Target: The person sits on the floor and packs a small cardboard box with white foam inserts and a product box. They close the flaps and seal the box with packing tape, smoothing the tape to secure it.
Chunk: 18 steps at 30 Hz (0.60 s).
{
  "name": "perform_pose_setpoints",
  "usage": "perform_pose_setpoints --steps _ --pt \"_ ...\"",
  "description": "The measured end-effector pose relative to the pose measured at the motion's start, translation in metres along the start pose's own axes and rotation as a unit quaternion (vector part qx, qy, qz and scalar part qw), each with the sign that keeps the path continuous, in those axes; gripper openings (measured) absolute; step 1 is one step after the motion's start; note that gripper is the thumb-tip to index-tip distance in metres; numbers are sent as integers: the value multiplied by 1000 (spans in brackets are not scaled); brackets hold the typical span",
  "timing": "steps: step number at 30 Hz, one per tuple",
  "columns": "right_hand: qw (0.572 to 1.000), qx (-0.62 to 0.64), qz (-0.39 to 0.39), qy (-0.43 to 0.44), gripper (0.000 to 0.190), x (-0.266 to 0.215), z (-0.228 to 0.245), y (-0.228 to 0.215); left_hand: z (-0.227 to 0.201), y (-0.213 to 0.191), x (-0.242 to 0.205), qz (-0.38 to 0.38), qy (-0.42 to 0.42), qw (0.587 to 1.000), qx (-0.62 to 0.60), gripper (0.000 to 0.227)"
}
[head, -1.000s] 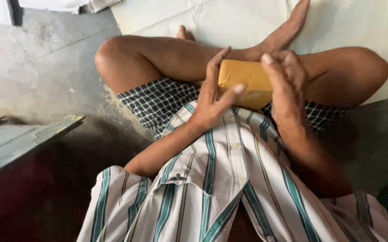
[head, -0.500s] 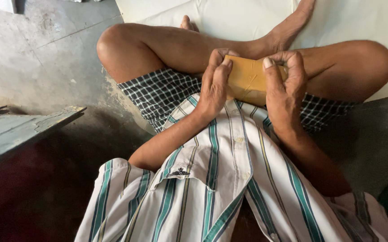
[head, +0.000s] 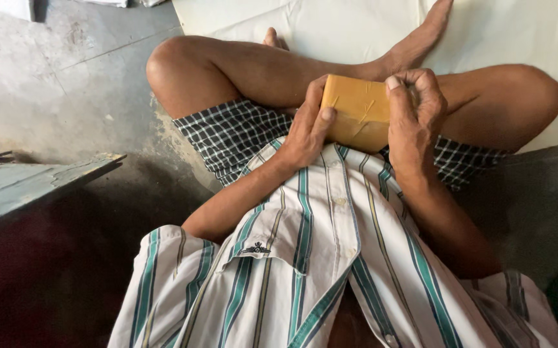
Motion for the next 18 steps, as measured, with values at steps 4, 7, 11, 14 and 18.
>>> perform_pose_setpoints --steps 4,7,11,14,18 --pt "1000 21 -8 -4 33 5 -16 1 5 0 6 -56 0 997 49 62" --pt "997 22 8 -70 54 1 -27 6 16 -4 12 -95 -29 995 33 62" --pt "989 23 47 -142 66 -7 -49 23 34 -16 19 -78 -65 995 7 70" --pt "994 5 60 -92 69 -9 -73 31 51 -25 20 -46 -101 972 -207 85" --pt "995 25 61 -73 68 1 -84 32 56 -28 24 -50 -57 990 -119 78"
Point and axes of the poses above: each hand's wrist, its own x-axis towards the middle knuckle, its own y-axis out of the palm, z = x × y, the point moved 4 cm from there along x, towards the middle knuckle, and after that the axes turned 10 degrees about -x, right-handed, at the moved point
